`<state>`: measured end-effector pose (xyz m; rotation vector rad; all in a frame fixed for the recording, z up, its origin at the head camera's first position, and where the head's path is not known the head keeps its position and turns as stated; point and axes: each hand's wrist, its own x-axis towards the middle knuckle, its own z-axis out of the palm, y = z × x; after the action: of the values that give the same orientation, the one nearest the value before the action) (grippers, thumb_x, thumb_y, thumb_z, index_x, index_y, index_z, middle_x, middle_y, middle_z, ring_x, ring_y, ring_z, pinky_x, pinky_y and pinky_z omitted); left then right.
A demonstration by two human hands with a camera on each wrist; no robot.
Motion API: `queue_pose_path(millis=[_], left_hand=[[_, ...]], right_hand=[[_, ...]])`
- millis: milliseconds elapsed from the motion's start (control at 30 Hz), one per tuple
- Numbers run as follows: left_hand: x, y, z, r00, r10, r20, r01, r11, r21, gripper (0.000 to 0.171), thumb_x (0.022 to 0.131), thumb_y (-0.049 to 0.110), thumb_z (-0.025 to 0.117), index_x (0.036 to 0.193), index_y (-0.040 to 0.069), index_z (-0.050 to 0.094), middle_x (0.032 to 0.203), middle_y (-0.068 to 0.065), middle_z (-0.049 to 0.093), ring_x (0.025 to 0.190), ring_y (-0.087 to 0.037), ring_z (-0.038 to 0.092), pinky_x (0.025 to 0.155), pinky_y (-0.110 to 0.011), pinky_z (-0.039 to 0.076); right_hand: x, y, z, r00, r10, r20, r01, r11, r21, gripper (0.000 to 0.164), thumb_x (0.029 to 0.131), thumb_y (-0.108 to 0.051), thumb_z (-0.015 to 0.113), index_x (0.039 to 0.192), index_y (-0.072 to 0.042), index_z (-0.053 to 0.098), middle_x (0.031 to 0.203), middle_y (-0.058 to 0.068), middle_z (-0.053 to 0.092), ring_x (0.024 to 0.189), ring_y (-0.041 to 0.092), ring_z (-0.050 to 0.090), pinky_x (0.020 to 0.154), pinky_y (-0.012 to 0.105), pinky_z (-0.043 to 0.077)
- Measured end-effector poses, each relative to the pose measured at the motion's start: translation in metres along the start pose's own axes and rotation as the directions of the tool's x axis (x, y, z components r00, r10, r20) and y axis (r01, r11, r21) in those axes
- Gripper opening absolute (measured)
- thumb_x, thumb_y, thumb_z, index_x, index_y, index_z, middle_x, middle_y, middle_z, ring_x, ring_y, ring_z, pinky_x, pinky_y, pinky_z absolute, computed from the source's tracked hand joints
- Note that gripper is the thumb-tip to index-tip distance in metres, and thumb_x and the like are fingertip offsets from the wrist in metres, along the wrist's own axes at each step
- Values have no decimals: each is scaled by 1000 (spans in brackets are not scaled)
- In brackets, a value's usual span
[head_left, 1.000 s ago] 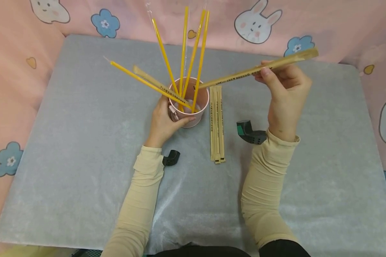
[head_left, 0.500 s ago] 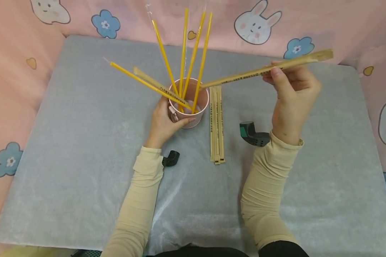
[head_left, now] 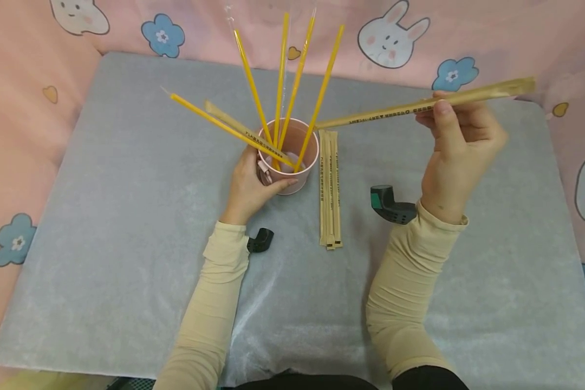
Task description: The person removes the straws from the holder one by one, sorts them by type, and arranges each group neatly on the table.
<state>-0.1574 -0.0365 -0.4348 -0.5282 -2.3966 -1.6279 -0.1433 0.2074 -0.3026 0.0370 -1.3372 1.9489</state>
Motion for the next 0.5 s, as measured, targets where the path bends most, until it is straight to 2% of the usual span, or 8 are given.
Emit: queue_pose_path(millis=[233,500], left_hand=[[1,0,1,1000,-7,-2,7,1000,6,98,66,20,88,144,1,32,132,-16,50,124,-24,45,105,-30,32],[1,1,0,1000,-5,-2,5,1000,3,100,65,20,88,144,0,31,132,-17,49,123,-26,46,104,-31,33]], right_hand=[[-2,-2,7,999,-27,-34,27,1000,-9,15,75,10,68,84,21,63,72,22,64,62,27,59,65,34,54],[1,1,2,998,-23,-62,23,1000,-13,19,73,9,70,85,21,62,71,23,63,58,28,57,64,34,54]])
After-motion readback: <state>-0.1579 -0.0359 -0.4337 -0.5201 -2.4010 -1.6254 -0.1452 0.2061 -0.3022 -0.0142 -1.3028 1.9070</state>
